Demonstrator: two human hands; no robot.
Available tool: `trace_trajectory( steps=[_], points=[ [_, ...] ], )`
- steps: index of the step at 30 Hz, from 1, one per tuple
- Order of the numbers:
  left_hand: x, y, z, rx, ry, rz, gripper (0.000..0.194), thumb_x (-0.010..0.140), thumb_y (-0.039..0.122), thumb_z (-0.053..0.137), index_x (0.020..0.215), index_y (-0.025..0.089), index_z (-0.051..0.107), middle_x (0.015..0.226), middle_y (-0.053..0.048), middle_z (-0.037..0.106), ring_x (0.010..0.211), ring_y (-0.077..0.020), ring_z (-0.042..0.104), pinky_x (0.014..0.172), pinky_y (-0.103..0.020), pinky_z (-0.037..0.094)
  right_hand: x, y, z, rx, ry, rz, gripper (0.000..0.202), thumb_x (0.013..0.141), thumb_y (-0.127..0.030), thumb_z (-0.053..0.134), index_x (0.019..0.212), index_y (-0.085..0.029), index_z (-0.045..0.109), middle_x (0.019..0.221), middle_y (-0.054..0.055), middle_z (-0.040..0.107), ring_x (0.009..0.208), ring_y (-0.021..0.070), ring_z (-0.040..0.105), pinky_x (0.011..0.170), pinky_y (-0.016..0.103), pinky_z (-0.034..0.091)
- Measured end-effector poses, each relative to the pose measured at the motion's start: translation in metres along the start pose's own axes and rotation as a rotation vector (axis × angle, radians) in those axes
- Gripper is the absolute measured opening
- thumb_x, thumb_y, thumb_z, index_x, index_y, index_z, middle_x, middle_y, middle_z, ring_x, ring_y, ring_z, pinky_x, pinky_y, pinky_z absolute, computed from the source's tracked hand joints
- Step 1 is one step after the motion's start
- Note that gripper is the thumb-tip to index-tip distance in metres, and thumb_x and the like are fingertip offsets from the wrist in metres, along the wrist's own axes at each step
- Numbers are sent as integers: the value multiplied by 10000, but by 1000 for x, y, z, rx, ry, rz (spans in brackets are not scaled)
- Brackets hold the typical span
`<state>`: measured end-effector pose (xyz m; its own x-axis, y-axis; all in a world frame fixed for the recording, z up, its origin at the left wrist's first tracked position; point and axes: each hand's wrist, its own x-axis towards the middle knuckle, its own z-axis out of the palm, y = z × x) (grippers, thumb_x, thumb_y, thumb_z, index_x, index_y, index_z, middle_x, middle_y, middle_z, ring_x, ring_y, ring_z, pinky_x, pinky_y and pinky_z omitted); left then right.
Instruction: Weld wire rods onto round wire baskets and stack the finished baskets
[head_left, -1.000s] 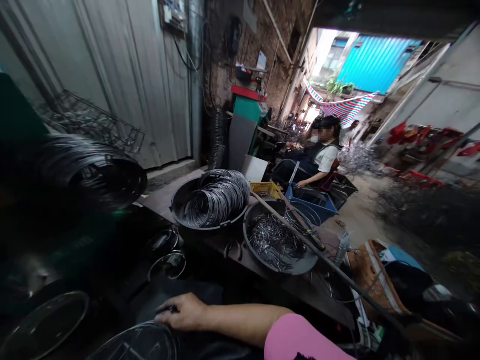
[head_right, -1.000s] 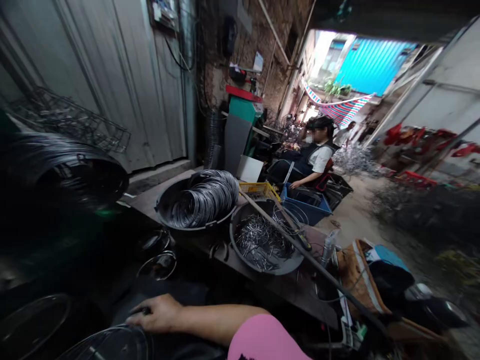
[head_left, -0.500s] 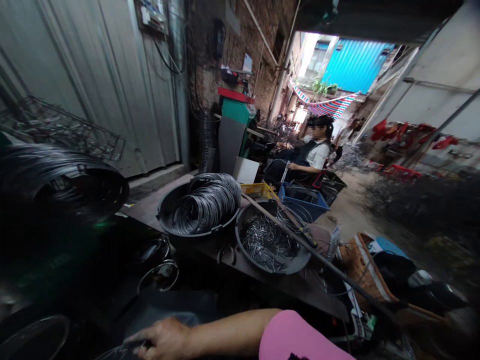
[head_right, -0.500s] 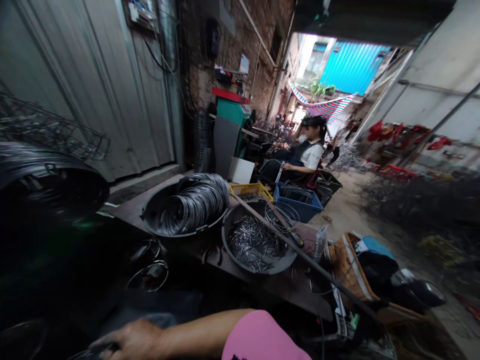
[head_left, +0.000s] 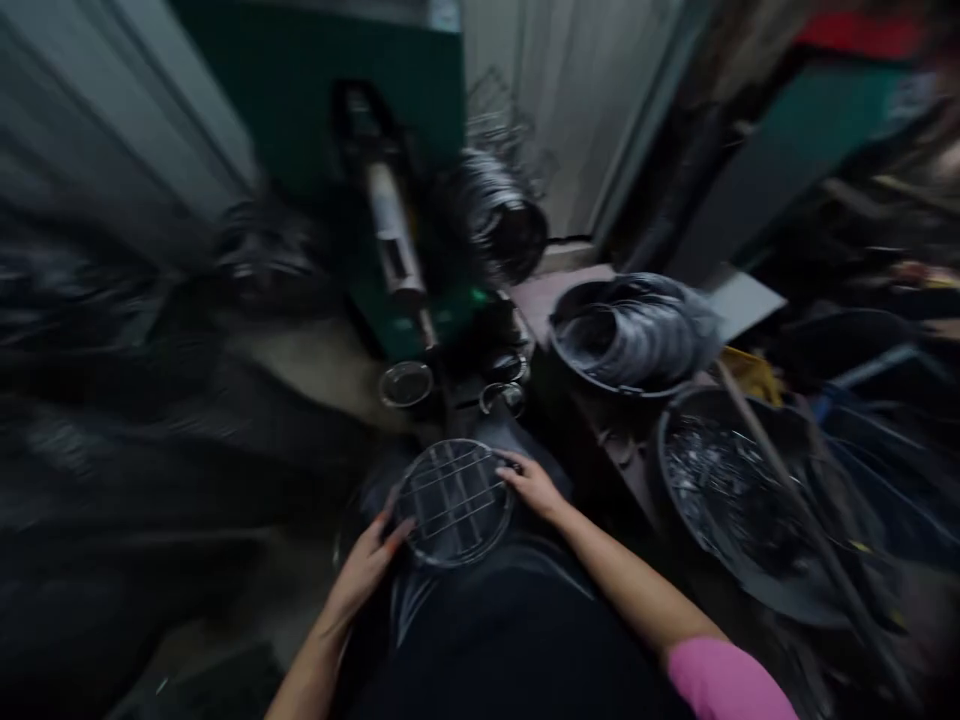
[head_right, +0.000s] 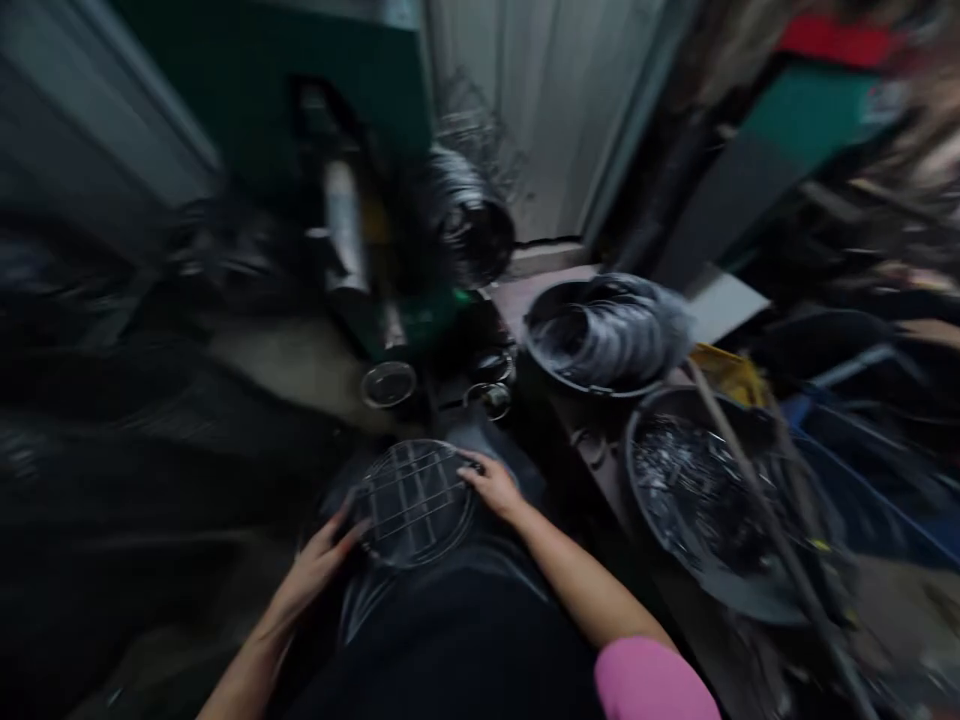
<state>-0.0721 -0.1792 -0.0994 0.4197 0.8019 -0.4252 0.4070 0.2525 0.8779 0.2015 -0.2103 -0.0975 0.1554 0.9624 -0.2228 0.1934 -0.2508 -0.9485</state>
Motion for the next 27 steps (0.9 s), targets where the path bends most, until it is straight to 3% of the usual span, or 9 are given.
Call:
trace_trajectory(
  steps=[2, 4, 5, 6, 8, 12, 20, 24, 27],
  points=[
    [-4, -3, -1, -29, 142, 23, 689, 740, 556, 572, 1316, 205, 433, 1213, -73, 570, 1229, -281, 418, 985, -368, 384, 8, 8, 0, 34, -33, -28, 410, 784, -343, 562, 1172, -218, 604, 1165, 39, 631, 1108, 232, 551, 992, 398, 381],
    [0, -1, 3, -89, 175, 12, 732, 734, 520, 596, 1355, 199, 382, 1064, -66, 629, 933, -215, 594, 768, -299, 484, 7, 13, 2, 30, -27, -67, 438, 778, -383, 561, 1181, -214, 597, 1192, 47, 615, 1144, 239, 526, 1016, 408, 355],
    [1, 0, 6, -131, 161, -8, 759, 739, 504, 598, 1381, 197, 335, 939, -47, 647, 725, -161, 604, 624, -257, 478, 6, 14, 3, 22, -19, -83, 444, 777, -394, 558, 1182, -215, 597, 1203, 49, 608, 1156, 241, 517, 1025, 409, 346],
    [1, 1, 9, -178, 136, -32, 784, 751, 493, 592, 1406, 199, 278, 811, -15, 634, 552, -111, 545, 504, -220, 425, 4, 15, 4, 14, -14, -94, 443, 777, -399, 553, 1179, -218, 599, 1208, 50, 605, 1163, 241, 512, 1029, 410, 341],
    [-1, 2, 13, -278, 78, -65, 817, 771, 481, 579, 1433, 211, 184, 635, 52, 543, 398, -56, 402, 397, -176, 299, 1, 14, 6, -1, -5, -101, 425, 779, -400, 542, 1161, -226, 611, 1199, 48, 611, 1158, 240, 517, 1026, 410, 348],
    [-5, 6, 11, -442, 41, -15, 828, 752, 444, 625, 1428, 218, 203, 580, 85, 437, 408, -31, 344, 404, -151, 251, 1, 11, 10, 8, 39, -109, 386, 787, -406, 517, 1115, -241, 637, 1159, 41, 633, 1129, 237, 536, 1007, 408, 371],
    [1, 10, 4, -517, 5, -37, 835, 713, 415, 680, 1410, 218, 264, 579, 80, 463, 415, -32, 313, 391, -156, 211, -6, 10, 16, -41, 90, -132, 411, 796, -427, 509, 1130, -214, 621, 1172, 72, 624, 1128, 243, 538, 983, 399, 396],
    [-3, 9, -1, -508, 201, -43, 866, 671, 410, 720, 1393, 180, 301, 602, 68, 513, 448, -40, 376, 402, -154, 235, -6, 14, 11, -82, 123, -103, 481, 745, -463, 587, 1143, -195, 612, 1145, 87, 636, 1088, 257, 559, 960, 406, 408],
    [-13, 13, -24, -517, 435, -43, 841, 651, 436, 728, 1349, 135, 367, 601, 58, 544, 387, -29, 347, 368, -157, 210, -4, 15, 5, -49, 161, -10, 533, 689, -492, 643, 1108, -163, 627, 1068, 101, 665, 1007, 266, 591, 910, 411, 435]
  ],
)
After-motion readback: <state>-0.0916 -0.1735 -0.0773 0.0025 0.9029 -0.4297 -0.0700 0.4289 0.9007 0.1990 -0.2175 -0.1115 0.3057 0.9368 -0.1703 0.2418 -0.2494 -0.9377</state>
